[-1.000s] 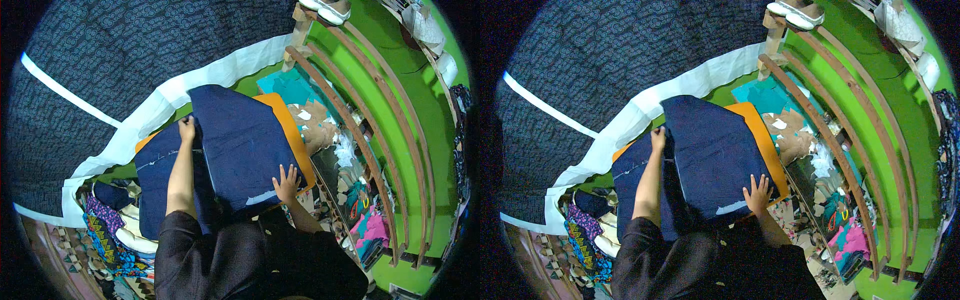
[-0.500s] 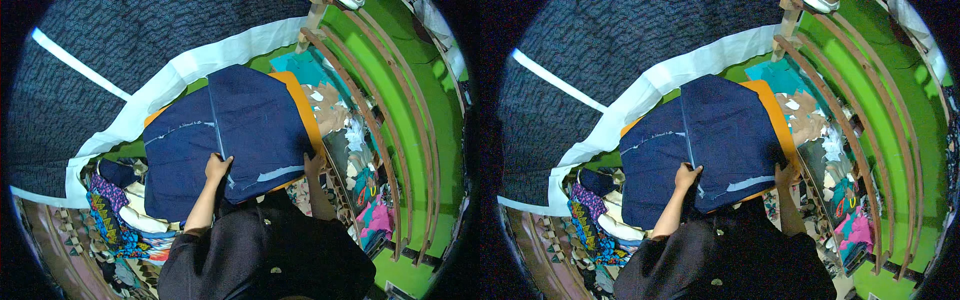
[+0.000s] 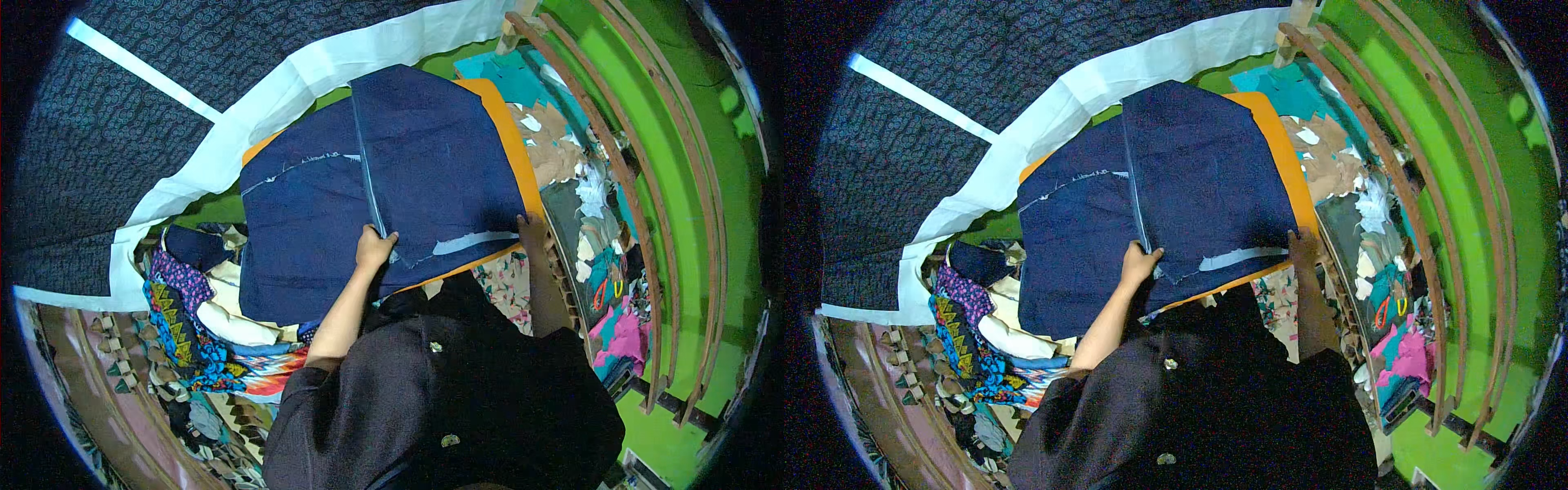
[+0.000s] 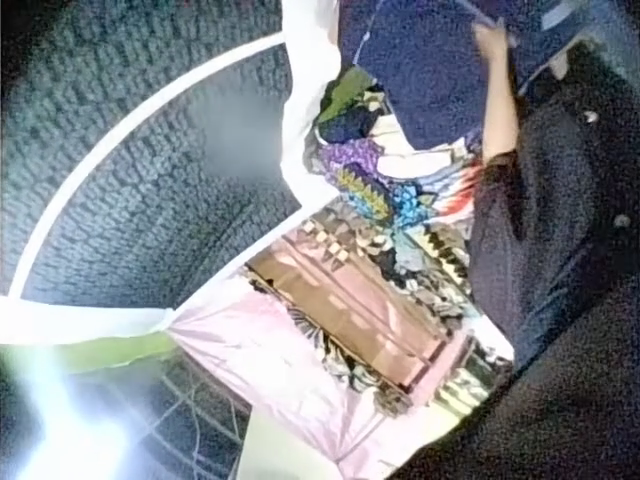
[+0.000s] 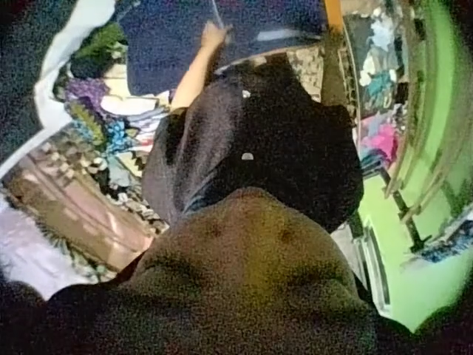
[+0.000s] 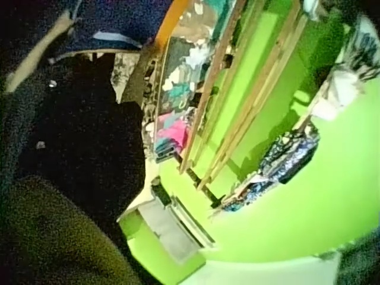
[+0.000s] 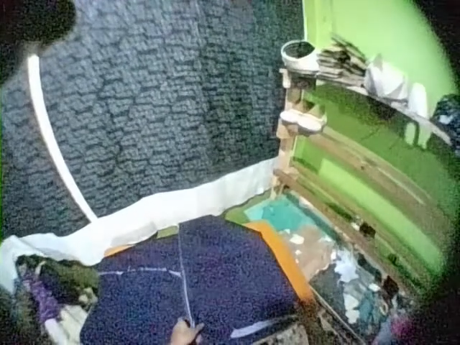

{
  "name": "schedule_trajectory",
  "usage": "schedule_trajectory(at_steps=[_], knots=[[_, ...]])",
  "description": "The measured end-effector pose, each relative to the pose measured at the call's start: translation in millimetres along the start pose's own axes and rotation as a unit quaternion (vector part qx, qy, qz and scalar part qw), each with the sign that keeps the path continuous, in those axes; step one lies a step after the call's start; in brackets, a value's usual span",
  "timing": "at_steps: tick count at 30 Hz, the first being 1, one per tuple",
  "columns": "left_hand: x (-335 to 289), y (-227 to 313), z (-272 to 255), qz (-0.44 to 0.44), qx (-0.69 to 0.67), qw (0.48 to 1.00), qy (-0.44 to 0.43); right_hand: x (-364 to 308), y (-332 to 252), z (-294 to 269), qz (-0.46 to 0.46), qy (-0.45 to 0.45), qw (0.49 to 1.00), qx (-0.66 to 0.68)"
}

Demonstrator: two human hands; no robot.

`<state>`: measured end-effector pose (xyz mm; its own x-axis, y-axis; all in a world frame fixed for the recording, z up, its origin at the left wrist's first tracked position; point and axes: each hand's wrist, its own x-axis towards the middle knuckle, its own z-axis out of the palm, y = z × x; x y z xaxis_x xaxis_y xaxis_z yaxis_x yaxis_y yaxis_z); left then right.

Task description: Folding and smoothing pieces of fabric on a small table.

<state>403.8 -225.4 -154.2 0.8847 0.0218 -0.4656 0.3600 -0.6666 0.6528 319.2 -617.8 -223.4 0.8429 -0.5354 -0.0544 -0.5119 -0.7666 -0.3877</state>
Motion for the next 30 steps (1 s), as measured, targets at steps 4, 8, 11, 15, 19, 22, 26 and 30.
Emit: schedule_trajectory(at_steps=[4,8,11,15,19,22,26,30], knots=[[-3,-19,-14,0.002,-0.136,0.977,-0.164,-19,-60,-52,0.050,-0.052,0.992,-0.106],[-20,-31,-22,0.006,-0.048,0.989,-0.143,-32,-52,-48,0.078,-0.029,0.989,-0.125],[-25,-39,-10,0.051,0.097,0.983,-0.145,-38,31,12,-0.053,0.074,0.991,-0.100],[-51,-9,-30,-0.012,0.204,0.972,-0.115,-46,-73,-61,0.116,-0.142,0.975,-0.129],[-44,3,-48,0.010,0.295,0.953,-0.069,-20,-64,-48,0.006,0.034,0.998,-0.043],[-25,17,-50,0.143,0.161,0.971,0.099,32,-74,-35,-0.080,0.052,0.993,0.068],[-3,59,-29,0.229,0.100,0.960,0.125,93,-143,-26,-0.109,0.018,0.979,0.174],[25,96,3,0.239,0.028,0.964,0.113,158,-186,1,-0.058,0.023,0.962,0.265]])
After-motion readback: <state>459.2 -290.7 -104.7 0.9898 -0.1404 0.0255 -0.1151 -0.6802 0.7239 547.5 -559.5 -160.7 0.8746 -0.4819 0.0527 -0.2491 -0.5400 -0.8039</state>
